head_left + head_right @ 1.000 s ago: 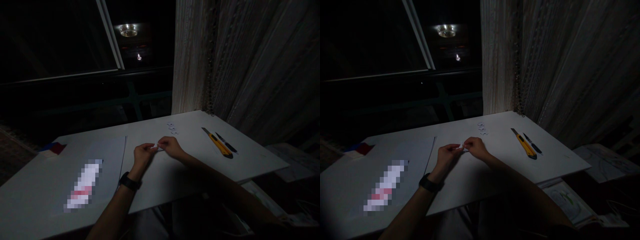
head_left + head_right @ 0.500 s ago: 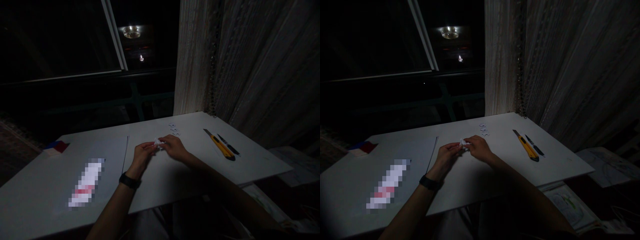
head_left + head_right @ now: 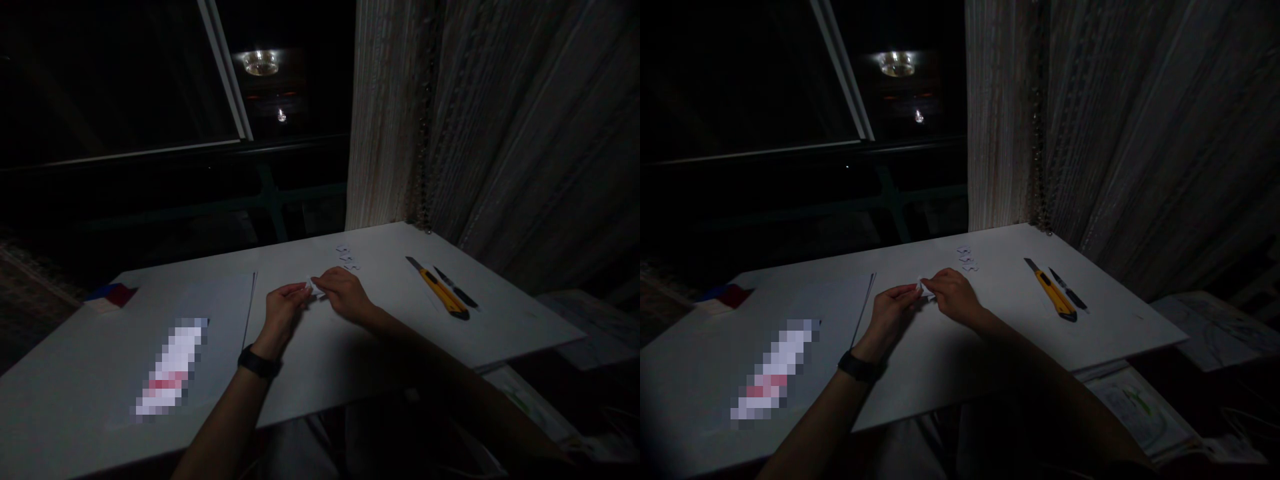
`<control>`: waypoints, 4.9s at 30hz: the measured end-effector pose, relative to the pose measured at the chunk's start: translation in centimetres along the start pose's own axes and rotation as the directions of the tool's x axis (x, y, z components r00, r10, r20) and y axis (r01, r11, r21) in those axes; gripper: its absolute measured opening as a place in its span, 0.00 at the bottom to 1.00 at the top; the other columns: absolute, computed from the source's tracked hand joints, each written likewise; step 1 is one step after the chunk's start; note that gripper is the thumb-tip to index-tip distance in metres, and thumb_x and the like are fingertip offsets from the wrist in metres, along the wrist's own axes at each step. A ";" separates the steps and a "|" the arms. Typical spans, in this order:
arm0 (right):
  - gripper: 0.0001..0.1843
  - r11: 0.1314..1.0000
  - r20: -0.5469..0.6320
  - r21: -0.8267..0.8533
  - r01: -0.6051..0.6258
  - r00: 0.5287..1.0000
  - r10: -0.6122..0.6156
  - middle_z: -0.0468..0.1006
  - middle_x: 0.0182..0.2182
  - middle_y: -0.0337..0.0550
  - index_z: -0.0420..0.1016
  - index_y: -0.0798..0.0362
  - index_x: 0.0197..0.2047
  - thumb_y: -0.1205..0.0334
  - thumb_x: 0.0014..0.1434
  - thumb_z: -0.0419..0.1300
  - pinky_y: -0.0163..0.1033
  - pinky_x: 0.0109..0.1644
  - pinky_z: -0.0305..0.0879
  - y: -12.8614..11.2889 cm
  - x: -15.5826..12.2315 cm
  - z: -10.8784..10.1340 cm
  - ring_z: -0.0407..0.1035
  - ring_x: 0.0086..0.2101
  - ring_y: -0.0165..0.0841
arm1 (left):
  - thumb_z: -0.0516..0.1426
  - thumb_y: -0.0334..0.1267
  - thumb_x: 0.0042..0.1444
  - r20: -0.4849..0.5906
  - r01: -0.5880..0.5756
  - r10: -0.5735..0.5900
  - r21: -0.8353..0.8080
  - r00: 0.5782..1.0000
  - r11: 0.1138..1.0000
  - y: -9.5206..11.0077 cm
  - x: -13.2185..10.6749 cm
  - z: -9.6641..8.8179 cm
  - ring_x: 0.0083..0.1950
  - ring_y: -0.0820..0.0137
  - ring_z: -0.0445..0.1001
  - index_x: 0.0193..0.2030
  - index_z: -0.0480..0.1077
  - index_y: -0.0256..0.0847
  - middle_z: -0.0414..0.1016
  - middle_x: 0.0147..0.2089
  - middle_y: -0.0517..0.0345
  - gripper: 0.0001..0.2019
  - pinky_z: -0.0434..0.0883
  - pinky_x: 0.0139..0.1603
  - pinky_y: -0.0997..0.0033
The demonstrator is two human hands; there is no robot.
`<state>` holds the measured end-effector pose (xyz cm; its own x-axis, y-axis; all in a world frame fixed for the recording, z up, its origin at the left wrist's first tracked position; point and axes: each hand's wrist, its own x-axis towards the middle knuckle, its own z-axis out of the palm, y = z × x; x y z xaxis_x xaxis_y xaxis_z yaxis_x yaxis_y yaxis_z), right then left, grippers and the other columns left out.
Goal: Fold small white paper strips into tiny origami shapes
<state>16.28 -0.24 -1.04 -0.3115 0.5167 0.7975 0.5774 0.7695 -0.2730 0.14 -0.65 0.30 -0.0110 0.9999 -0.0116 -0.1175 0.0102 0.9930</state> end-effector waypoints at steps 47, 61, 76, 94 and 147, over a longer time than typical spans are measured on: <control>0.12 0.682 0.601 0.467 -0.562 0.768 0.221 0.71 0.25 0.38 0.71 0.57 0.30 0.55 0.51 0.58 0.34 0.34 0.62 1.8 0.8 -2.1 0.64 0.28 0.27 | 0.67 0.40 0.29 0.222 -0.048 -0.014 0.272 0.975 0.961 -0.7 -0.1 0.3 0.18 0.74 0.66 0.28 0.75 0.32 0.73 0.19 0.53 0.17 0.61 0.20 0.75; 0.06 0.861 0.583 0.204 -0.467 0.764 0.277 0.71 0.23 0.37 0.72 0.56 0.30 0.64 0.52 0.56 0.31 0.30 0.57 1.1 0.9 -2.9 0.63 0.26 0.27 | 0.64 0.44 0.34 0.244 -0.215 0.114 0.442 0.963 0.871 -2.3 0.6 -0.4 0.21 0.73 0.66 0.33 0.77 0.34 0.73 0.20 0.55 0.18 0.59 0.22 0.75; 0.13 0.764 0.289 0.266 -0.588 0.805 0.519 0.73 0.31 0.42 0.68 0.55 0.35 0.55 0.58 0.49 0.36 0.38 0.60 -0.7 0.3 0.9 0.66 0.33 0.30 | 0.65 0.43 0.34 0.010 -0.153 0.156 0.265 0.988 0.952 -1.1 0.3 0.3 0.23 0.72 0.70 0.34 0.76 0.31 0.76 0.24 0.51 0.20 0.65 0.24 0.74; 0.16 0.572 0.344 0.521 -0.634 0.769 0.539 0.71 0.22 0.38 0.72 0.58 0.27 0.52 0.52 0.54 0.34 0.31 0.58 0.1 0.4 1.4 0.64 0.26 0.29 | 0.63 0.45 0.36 0.000 -0.179 0.187 0.299 0.982 0.937 -1.4 0.1 0.5 0.25 0.71 0.71 0.35 0.76 0.33 0.77 0.28 0.50 0.20 0.66 0.26 0.73; 0.16 0.753 0.416 0.395 -0.526 0.833 0.364 0.64 0.22 0.35 0.65 0.56 0.26 0.54 0.58 0.47 0.33 0.31 0.55 -0.2 0.7 0.0 0.58 0.26 0.27 | 0.62 0.45 0.39 -0.023 -0.214 0.239 0.366 0.971 0.906 -1.2 -0.1 0.3 0.27 0.69 0.72 0.34 0.75 0.34 0.77 0.27 0.51 0.18 0.66 0.28 0.72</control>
<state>15.93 -0.06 -0.39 -0.3633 0.8669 0.3414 0.3010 0.4560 -0.8375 0.62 -0.76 -0.81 -0.0619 0.9728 0.2234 0.2595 -0.2004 0.9447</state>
